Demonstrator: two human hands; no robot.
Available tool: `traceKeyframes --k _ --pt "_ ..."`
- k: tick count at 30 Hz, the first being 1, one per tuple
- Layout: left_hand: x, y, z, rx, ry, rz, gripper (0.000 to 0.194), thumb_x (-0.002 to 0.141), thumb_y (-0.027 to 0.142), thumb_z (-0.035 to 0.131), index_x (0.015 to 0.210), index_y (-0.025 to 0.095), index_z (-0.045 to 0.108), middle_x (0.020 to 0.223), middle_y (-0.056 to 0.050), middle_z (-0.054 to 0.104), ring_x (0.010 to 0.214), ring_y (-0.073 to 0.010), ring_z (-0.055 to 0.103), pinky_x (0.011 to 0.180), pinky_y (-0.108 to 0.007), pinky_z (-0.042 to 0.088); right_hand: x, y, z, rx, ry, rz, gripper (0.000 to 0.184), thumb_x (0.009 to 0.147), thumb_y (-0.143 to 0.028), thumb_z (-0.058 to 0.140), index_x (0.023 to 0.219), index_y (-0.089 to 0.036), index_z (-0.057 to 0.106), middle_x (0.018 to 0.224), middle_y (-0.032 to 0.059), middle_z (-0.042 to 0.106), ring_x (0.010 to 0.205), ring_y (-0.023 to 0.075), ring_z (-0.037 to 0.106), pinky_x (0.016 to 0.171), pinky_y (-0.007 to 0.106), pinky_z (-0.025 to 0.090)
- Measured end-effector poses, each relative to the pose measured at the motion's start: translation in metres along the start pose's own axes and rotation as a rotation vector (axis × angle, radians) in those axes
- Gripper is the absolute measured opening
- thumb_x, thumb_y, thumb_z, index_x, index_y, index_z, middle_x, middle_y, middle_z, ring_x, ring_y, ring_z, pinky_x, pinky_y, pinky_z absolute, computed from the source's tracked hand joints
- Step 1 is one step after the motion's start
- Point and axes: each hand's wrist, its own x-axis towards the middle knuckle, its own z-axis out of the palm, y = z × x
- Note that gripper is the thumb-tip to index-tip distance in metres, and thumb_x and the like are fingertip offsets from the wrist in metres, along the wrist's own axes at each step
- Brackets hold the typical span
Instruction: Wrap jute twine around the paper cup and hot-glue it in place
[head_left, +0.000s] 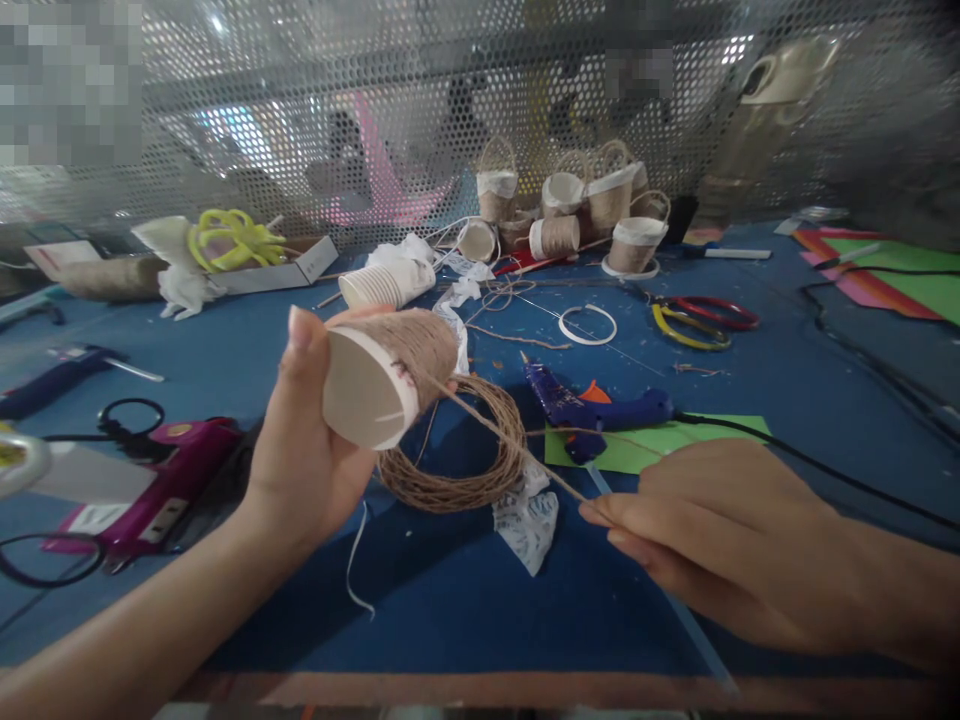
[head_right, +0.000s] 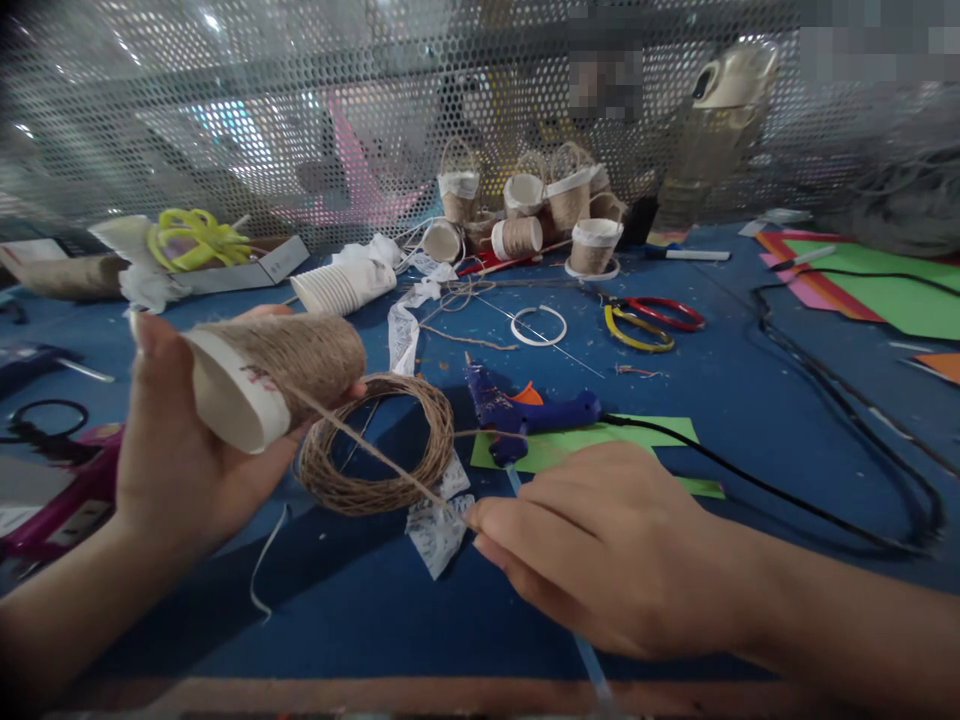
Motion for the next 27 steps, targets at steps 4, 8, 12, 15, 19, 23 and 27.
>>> traceKeyframes --k 4,8,12,15,19,23,27 --pt "0.001 0.001 0.0 0.004 -0.016 0.022 0.042 0.091 0.061 0.066 0.102 0.02 0.07 0.092 -0.007 0.075 0.1 -0.0335 0.075 0.086 -0.062 0.064 -0.003 0.001 0.001 0.001 -0.017 -0.014 0.033 0.11 -0.021 0.034 0.094 -0.019 0.063 0.068 -0.0017 0.072 0.053 0.0132 0.059 0.05 0.032 0.038" --pt "0.001 0.001 0.0 -0.003 -0.027 0.013 0.047 0.087 0.063 0.07 0.102 0.019 0.071 0.089 -0.007 0.075 0.093 -0.0326 0.076 0.085 -0.06 0.065 -0.002 0.0 0.0 -0.017 -0.036 -0.043 0.031 0.111 -0.022 0.033 0.1 -0.019 0.062 0.065 -0.003 0.069 0.052 0.0139 0.059 0.049 0.033 0.035" --pt "-0.002 0.001 0.001 0.005 -0.088 -0.008 0.05 0.079 0.063 0.078 0.101 0.019 0.071 0.087 -0.006 0.075 0.08 -0.0285 0.077 0.073 -0.047 0.068 0.002 0.0 0.0 -0.055 -0.041 -0.061 0.031 0.111 -0.021 0.029 0.105 -0.019 0.059 0.063 -0.0039 0.067 0.051 0.0143 0.057 0.048 0.033 0.035" --pt "-0.006 0.001 -0.001 0.048 -0.225 -0.056 0.051 0.08 0.066 0.075 0.105 0.022 0.07 0.101 -0.007 0.075 0.074 -0.024 0.075 0.057 -0.036 0.065 0.002 0.001 0.001 -0.062 -0.041 -0.061 0.03 0.111 -0.02 0.029 0.105 -0.019 0.058 0.062 -0.0037 0.066 0.051 0.0145 0.056 0.049 0.033 0.034" --pt "-0.009 0.003 -0.005 0.11 -0.45 -0.13 0.048 0.08 0.064 0.075 0.108 0.026 0.072 0.113 -0.008 0.073 0.091 -0.0245 0.076 0.07 -0.032 0.066 -0.003 0.003 0.003 -0.042 -0.035 -0.05 0.025 0.11 -0.02 0.033 0.109 -0.019 0.058 0.065 -0.0038 0.066 0.052 0.015 0.053 0.051 0.034 0.032" --pt "-0.011 0.005 -0.007 0.25 -0.797 -0.145 0.051 0.082 0.064 0.074 0.116 0.025 0.073 0.119 -0.012 0.069 0.107 -0.03 0.072 0.087 -0.037 0.062 -0.006 0.004 0.007 -0.027 -0.072 -0.026 0.023 0.109 -0.021 0.033 0.107 -0.023 0.056 0.063 -0.0056 0.061 0.051 0.0157 0.047 0.05 0.035 0.027" --pt "-0.012 0.007 -0.007 0.18 -0.89 -0.253 0.059 0.079 0.068 0.075 0.122 0.028 0.069 0.121 -0.007 0.067 0.109 -0.0289 0.068 0.088 -0.034 0.058 -0.007 0.003 0.007 -0.017 -0.083 -0.01 0.02 0.108 -0.021 0.036 0.105 -0.024 0.055 0.063 -0.0055 0.061 0.052 0.0158 0.045 0.051 0.035 0.025"
